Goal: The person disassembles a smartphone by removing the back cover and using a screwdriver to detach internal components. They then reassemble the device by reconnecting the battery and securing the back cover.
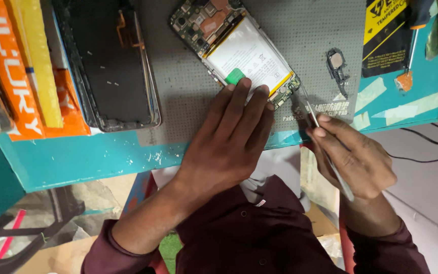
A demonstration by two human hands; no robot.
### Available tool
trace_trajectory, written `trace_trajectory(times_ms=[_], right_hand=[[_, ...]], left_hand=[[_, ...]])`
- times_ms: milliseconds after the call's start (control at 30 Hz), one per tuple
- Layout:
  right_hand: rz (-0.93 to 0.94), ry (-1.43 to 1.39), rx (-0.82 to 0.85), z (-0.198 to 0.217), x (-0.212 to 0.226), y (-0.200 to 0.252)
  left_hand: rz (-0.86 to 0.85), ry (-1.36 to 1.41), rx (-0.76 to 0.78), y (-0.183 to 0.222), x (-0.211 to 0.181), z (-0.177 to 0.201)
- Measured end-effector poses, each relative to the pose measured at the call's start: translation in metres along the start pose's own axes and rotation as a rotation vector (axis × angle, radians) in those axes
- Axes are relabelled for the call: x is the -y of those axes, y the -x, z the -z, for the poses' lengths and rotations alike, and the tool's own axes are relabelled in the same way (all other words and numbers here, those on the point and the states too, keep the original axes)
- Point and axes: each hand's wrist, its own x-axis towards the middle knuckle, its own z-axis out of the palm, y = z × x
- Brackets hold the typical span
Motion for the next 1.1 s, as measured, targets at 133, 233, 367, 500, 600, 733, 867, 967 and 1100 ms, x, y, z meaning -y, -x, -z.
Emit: trace_trajectory(times_ms=[133,233,367,500,600,733,867,967,1100], right_hand=[[-0.005,0.066,0.010,0.002,0.014,-0.011],[-0.048,0.080,0.007,0.003,0.026,-0.018],[-0.107,0.102,0.100,0.014,0.044,-0.034],[-0.100,0.130,0.116,0.017,0.057,-0.050],[-0.103,0.145,0.112,0.016,0.062,-0.057],[-0.097,0.168,0.102,0.012,0.071,-0.061],[-0.112,0.164,0.088,0.005,0.076,-0.056],[-0.065,0.161,0.075,-0.002,0.074,-0.048],[-0.031,0.181,0.017,-0.018,0.066,-0.031]], left_hand=[[-0.009,0.009,0.003,-0.002,0.000,0.003],[-0.011,0.012,0.013,-0.004,0.001,0.005],[-0.008,0.007,-0.006,-0.005,0.001,0.005],[-0.005,0.022,-0.019,-0.005,0.001,0.005],[-0.001,0.018,-0.027,-0.003,0.001,0.002],[0.001,0.017,-0.030,0.000,0.001,-0.003],[0.000,0.048,-0.041,-0.001,0.001,-0.004],[0.001,0.043,-0.039,0.000,0.001,-0.003],[0.009,0.045,-0.034,0.002,0.000,-0.006]])
